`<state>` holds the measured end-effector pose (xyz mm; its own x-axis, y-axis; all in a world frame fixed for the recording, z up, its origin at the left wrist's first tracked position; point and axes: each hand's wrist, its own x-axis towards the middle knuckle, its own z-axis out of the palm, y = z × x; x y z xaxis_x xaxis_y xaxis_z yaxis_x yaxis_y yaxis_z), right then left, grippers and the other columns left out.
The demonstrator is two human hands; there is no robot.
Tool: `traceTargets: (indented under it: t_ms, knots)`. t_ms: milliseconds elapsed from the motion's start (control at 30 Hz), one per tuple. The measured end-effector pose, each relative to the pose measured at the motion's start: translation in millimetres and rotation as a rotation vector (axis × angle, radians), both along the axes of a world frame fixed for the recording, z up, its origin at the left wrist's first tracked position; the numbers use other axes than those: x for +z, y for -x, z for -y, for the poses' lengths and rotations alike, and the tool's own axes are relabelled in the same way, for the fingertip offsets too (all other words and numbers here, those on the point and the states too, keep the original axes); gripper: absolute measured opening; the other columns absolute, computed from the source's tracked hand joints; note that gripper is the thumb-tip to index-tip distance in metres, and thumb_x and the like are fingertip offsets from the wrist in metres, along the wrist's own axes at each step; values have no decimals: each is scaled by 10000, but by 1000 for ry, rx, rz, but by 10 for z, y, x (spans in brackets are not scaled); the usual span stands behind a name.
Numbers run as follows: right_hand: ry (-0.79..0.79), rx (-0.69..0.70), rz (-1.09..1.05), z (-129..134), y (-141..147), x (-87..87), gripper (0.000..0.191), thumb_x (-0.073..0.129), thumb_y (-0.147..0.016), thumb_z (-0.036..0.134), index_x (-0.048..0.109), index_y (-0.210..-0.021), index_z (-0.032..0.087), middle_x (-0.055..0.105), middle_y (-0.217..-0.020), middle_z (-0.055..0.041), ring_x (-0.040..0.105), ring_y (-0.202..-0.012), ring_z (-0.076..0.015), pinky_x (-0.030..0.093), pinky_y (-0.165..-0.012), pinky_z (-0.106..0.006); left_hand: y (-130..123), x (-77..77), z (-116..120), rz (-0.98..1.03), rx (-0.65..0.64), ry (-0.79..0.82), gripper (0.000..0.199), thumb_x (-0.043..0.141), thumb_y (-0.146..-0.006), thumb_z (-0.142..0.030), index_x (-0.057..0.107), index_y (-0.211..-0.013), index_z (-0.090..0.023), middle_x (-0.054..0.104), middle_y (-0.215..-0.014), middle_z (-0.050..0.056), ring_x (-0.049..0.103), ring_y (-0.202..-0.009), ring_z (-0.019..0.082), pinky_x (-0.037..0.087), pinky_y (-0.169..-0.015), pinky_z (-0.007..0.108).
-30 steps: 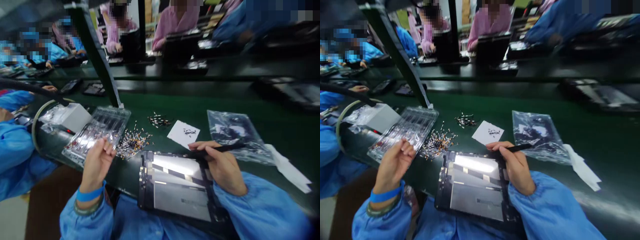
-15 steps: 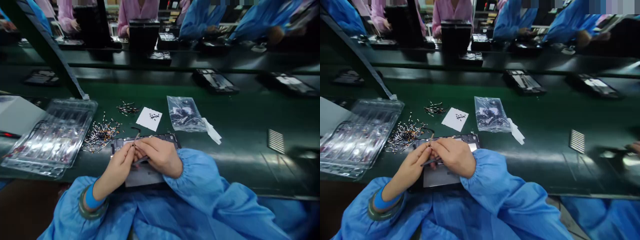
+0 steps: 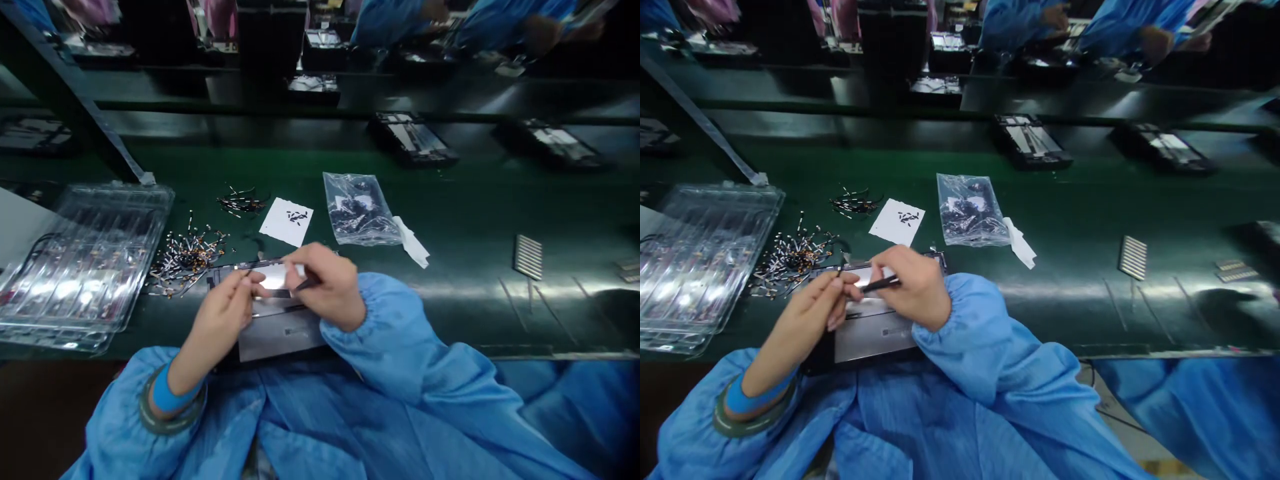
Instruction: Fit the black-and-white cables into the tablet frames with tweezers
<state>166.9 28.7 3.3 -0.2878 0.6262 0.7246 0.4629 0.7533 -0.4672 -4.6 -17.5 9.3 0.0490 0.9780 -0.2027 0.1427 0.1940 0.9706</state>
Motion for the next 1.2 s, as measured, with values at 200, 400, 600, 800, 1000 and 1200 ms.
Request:
traceTargets:
  t_ms: [200, 400, 600, 800, 1000, 1200]
  knots:
    - [123, 210, 31, -6, 14, -7, 139, 593, -868, 177, 630, -735, 166, 648, -674, -16, 586, -608, -93, 441, -570, -206, 55, 100, -9, 525, 59, 237, 301, 697, -808, -391, 722, -1003, -163, 610, -683, 20, 548, -617, 110, 450, -580, 218]
    - [697, 236, -243, -31, 68, 130, 260, 657, -842, 363, 694, -992, 154, 735, -900, -49, 675, -756, -124, 539, -669, -230, 23, 110, 7, 512, -46, 286, 304, 763, -749, -444, 729, -811, -149, 615, -604, 11, 551, -599, 91, 435, -579, 177]
    - [692, 98, -291, 23, 156, 122, 248, 582, -892, 354, 684, -777, 159, 667, -639, 5, 625, -571, -109, 520, -549, -225, -13, 25, 43, 45, 31, -10, 302, 628, -853, -457, 692, -908, -167, 680, -788, 44, 644, -725, 157, 516, -681, 272]
    - [-38, -31, 30, 103, 199, 0, 161, 537, -914, 161, 694, -876, 162, 753, -820, -38, 694, -744, -109, 545, -695, -210, -22, -46, 59, -409, 378, -503, 97, 628, -875, -296, 655, -865, -204, 633, -891, 14, 618, -837, 134, 510, -741, 256]
    - [-169, -36, 229, 171, 236, -15, 191, 522, -919, 140, 694, -840, 161, 736, -745, -22, 672, -676, -111, 511, -642, -223, -18, -70, 67, -446, 414, -528, 89, 601, -888, -262, 642, -926, -193, 632, -940, 27, 620, -859, 133, 518, -756, 269]
    - [25, 98, 71, 160, 211, -16, 173, 542, -885, 142, 661, -761, 163, 722, -719, -25, 655, -653, -106, 501, -615, -211, 28, -62, 60, -318, 381, -436, 50, 622, -836, -226, 632, -803, -190, 628, -854, 6, 619, -798, 127, 502, -719, 255]
